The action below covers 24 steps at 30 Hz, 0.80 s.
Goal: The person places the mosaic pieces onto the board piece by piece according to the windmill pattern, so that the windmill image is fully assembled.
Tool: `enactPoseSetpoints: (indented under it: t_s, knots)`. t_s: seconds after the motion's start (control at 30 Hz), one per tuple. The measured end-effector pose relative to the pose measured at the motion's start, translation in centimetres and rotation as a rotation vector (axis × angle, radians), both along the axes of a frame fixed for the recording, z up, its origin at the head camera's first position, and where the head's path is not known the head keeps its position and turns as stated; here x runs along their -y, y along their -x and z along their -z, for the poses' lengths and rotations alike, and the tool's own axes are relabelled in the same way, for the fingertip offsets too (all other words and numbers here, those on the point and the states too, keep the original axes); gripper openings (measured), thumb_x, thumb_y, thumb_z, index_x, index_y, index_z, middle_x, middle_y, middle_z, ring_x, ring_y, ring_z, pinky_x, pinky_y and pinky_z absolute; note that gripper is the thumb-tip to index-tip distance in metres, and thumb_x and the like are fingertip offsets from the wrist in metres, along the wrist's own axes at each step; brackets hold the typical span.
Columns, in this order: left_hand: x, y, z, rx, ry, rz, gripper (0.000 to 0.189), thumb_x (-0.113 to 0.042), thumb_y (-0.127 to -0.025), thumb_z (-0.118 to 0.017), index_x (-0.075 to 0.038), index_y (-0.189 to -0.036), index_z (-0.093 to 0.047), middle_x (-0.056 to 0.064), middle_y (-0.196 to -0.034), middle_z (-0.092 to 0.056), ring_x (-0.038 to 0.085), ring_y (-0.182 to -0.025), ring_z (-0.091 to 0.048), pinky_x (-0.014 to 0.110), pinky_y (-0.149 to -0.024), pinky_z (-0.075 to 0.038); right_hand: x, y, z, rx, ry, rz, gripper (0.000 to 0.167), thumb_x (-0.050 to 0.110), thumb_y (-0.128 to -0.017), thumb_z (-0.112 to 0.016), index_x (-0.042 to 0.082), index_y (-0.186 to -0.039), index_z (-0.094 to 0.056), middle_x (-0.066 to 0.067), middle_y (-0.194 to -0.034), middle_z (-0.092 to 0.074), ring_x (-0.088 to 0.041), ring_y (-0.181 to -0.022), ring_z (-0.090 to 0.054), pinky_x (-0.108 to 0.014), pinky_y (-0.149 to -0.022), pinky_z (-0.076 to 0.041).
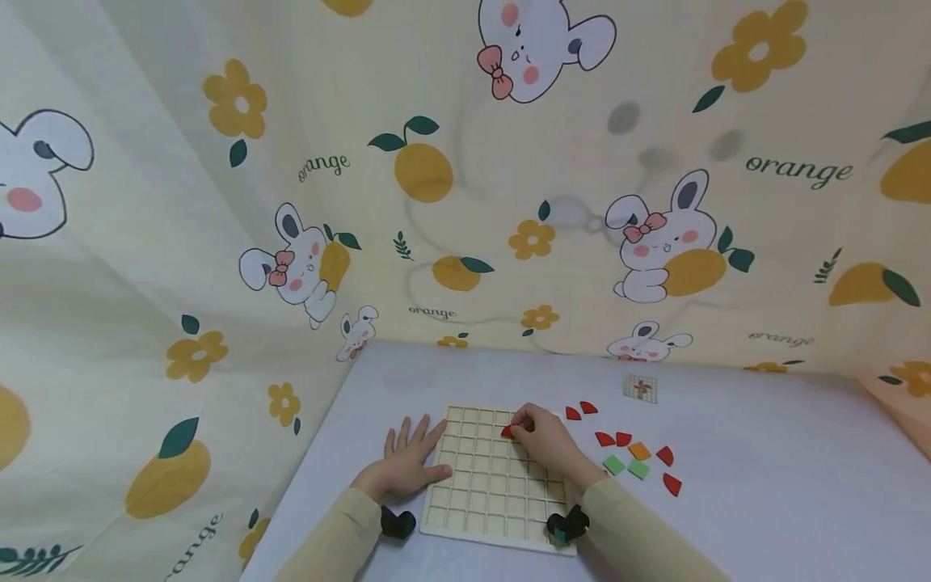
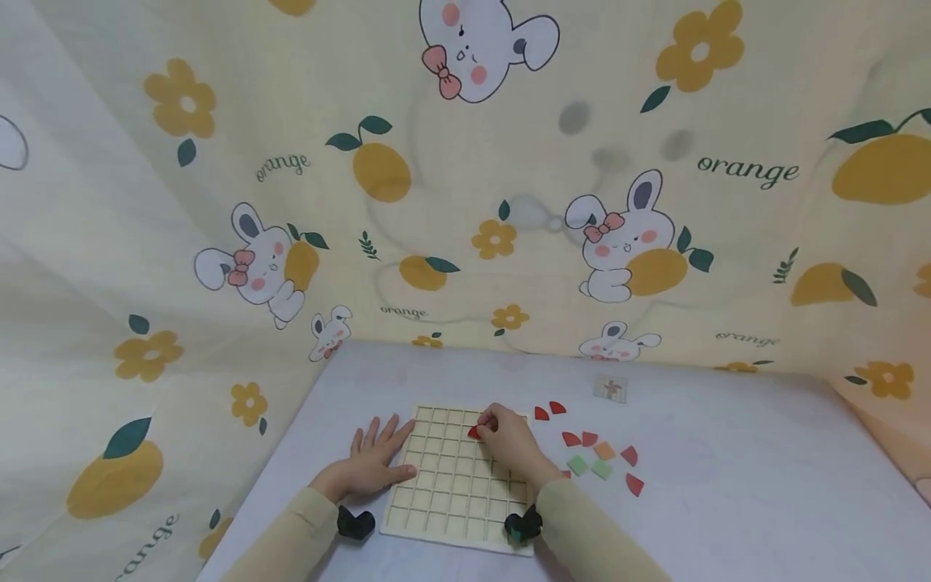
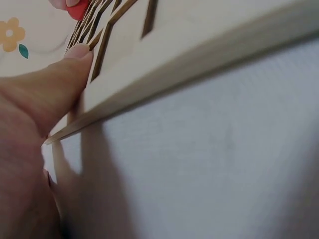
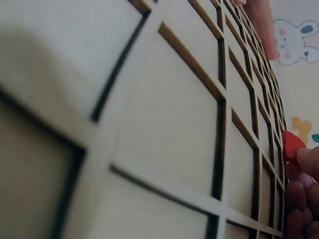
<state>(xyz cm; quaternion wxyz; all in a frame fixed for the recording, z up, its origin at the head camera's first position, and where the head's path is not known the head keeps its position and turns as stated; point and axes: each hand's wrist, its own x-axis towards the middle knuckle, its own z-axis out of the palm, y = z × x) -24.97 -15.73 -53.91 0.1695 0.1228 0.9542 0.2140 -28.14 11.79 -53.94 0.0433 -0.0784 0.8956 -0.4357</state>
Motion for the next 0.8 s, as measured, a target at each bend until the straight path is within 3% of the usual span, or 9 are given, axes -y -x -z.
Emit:
enactPoseSetpoints:
  t_s: [0.33,0.8]
  knots:
    - [-0.36,-0.2,0.51,0.003,-0.005,0.0,0.086,-0.059,-0.088,-0.058,-0.024,-0.156,-0.018,0.012,-0.162,-0.002,0.04,-0.144,0.014,0.06,-0.109,0.013,0.29,-0.54,0.27,0.015,-0.021,-0.001,0.009,0.016,-0.092,-0.068,0.016,-0.095,-0.06,0.003,-0.08,-0.057,-0.015,-0.073,-0.051,-0.03,-0.065,-0.045]
    - [-0.2,-0.13,0.32,-0.022,0.002,-0.024,0.085,-0.058,-0.088,-0.059,-0.024,-0.156,-0.021,0.012,-0.162,-0.005,0.04,-0.144,0.012,0.06,-0.11,0.012,0.87,-0.51,0.51,0.003,-0.009,-0.006,0.006,0.02,-0.091,-0.07,0.018,-0.095,-0.066,0.004,-0.082,-0.058,-0.017,-0.077,-0.051,-0.031,-0.068,-0.045]
